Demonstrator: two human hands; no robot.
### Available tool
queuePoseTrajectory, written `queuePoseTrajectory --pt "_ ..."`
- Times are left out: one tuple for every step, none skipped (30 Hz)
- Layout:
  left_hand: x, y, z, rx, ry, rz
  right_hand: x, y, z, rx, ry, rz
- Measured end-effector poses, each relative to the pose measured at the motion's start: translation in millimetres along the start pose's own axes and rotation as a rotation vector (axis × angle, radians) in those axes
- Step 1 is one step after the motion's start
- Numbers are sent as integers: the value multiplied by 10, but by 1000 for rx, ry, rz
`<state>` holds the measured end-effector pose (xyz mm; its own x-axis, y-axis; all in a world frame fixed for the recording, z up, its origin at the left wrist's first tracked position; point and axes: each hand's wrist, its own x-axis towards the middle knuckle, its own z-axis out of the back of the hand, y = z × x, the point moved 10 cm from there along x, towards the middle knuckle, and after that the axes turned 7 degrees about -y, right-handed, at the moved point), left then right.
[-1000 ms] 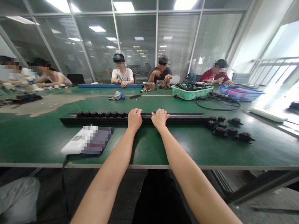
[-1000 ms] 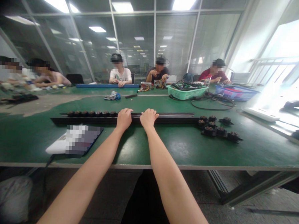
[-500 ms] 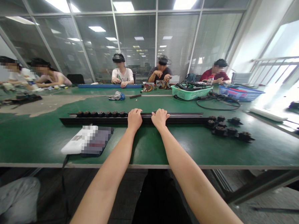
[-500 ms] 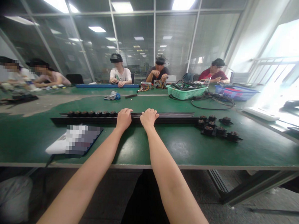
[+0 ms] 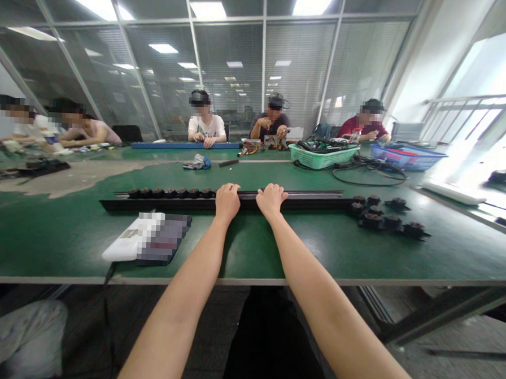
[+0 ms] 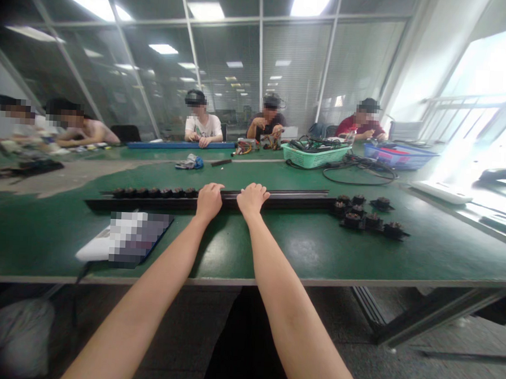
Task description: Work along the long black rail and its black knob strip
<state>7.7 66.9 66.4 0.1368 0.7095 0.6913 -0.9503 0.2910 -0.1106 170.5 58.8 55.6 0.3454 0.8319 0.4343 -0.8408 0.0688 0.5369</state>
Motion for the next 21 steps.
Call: queuePoseTrajectory --pt "1 3 -6 4 3 3 1 -6 3 -2 -1 -6" --pt "1 3 -10 7 5 4 2 -9 6 -2 -3 -11" --pt "2 3 -13 9 5 3 2 -11 9 0 -6 -13" --pt "3 2 -14 9 5 2 2 -11 11 2 -8 -14" --pt "4 2 -15 9 4 1 1 -11 14 4 -11 -14" --pt "4 2 -16 10 4 1 0 -11 15 6 -13 -13" --pt "5 3 -17 9 4 2 -1 -10 17 7 -14 -13" --pt "5 4 -18 9 5 3 -3 -9 18 8 -14 -12" --pt "6 4 -19 8 6 3 -4 -9 20 9 -15 -11" --pt "6 4 -19 7 5 2 -5 -8 23 10 -15 -10" --pt "7 3 -19 6 4 1 -6 -8 26 11 -17 -10" --pt "7 2 -19 4 1 -1 -7 -11 31 12 -20 -13" --pt "7 2 -19 3 -2 -2 -8 -16 37 13 -24 -17" --pt "7 1 -19 1 -5 -4 -9 -21 43 13 -29 -21" --pt "7 1 -18 -1 -9 -5 -10 -27 49 14 -34 -25" --pt "7 1 -17 -2 -12 -7 -10 -30 54 14 -39 -27" --pt "7 0 -15 -4 -16 -8 -11 -32 58 14 -43 -28" --pt "6 1 -13 -4 -19 -8 -11 -32 62 13 -45 -27" --pt "6 2 -12 -5 -20 -7 -11 -31 65 11 -47 -25" --pt "6 3 -12 -5 -19 -5 -11 -31 68 9 -48 -26" --pt "7 4 -12 -5 -17 -3 -10 -32 70 7 -48 -26"
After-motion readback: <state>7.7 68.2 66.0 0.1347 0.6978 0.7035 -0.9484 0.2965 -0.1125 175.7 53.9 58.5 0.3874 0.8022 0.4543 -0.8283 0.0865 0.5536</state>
